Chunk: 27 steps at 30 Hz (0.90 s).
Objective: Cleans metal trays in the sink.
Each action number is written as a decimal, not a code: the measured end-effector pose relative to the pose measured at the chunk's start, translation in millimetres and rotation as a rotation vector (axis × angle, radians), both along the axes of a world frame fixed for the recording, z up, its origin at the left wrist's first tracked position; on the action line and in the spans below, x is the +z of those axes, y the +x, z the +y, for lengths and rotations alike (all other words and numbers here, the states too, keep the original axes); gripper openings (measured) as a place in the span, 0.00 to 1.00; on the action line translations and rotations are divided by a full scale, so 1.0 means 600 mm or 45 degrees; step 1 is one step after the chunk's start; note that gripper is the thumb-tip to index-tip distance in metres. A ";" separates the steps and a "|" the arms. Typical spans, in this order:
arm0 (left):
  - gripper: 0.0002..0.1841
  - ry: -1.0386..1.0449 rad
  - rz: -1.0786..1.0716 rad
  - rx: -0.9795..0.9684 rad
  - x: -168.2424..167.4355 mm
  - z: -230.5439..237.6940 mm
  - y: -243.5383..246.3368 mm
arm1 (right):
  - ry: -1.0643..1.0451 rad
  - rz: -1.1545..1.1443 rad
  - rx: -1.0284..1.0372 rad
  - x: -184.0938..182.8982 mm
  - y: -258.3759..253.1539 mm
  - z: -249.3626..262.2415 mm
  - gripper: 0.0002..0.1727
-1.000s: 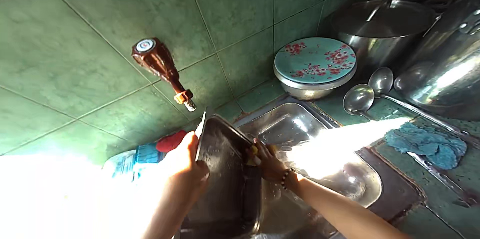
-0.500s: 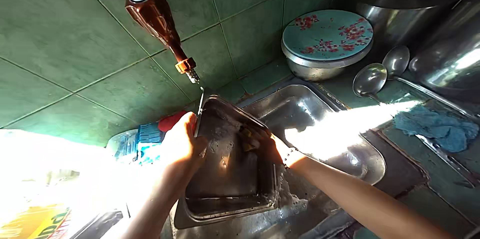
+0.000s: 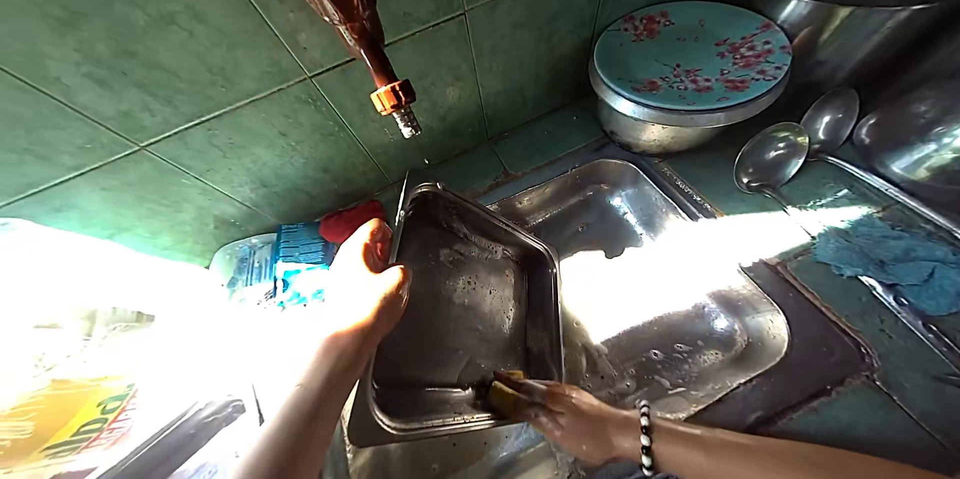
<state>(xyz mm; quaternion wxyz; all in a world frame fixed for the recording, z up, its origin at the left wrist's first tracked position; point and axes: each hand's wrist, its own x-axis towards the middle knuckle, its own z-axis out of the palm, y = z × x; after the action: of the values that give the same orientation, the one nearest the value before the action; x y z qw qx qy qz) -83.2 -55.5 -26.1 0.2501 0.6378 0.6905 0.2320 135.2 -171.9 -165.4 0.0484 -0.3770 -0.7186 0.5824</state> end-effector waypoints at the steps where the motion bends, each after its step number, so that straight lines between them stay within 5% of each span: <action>1: 0.12 -0.002 -0.050 0.018 0.002 0.000 0.003 | 0.038 0.076 -0.109 0.026 -0.027 -0.011 0.29; 5: 0.11 0.006 -0.117 0.020 0.011 -0.008 0.022 | 0.193 0.612 -0.500 0.146 -0.130 -0.034 0.24; 7: 0.12 0.005 -0.121 0.037 0.013 -0.020 0.023 | 0.233 0.701 -0.461 0.141 -0.128 -0.039 0.21; 12: 0.12 -0.008 -0.068 0.233 -0.005 -0.032 0.004 | -0.030 -0.118 0.028 -0.017 0.026 0.015 0.19; 15: 0.18 -0.028 -0.129 0.202 0.009 -0.035 0.032 | -0.112 -0.411 0.118 0.013 0.022 0.011 0.19; 18: 0.21 -0.014 -0.148 0.118 0.022 -0.025 0.044 | 0.075 0.069 -0.123 0.127 -0.039 -0.026 0.16; 20: 0.19 -0.028 -0.129 0.101 0.019 -0.025 0.040 | 0.151 0.371 -0.218 0.145 -0.055 -0.039 0.16; 27: 0.14 0.045 -0.180 0.184 -0.006 -0.016 0.018 | 0.205 -0.347 0.413 -0.064 0.094 0.060 0.21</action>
<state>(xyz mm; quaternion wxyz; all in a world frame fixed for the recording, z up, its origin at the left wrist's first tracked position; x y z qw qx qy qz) -72.5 -65.3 -29.4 0.2694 0.5728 0.7111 0.3061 191.6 -136.0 -203.9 -0.1135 -0.3265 -0.8139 0.4669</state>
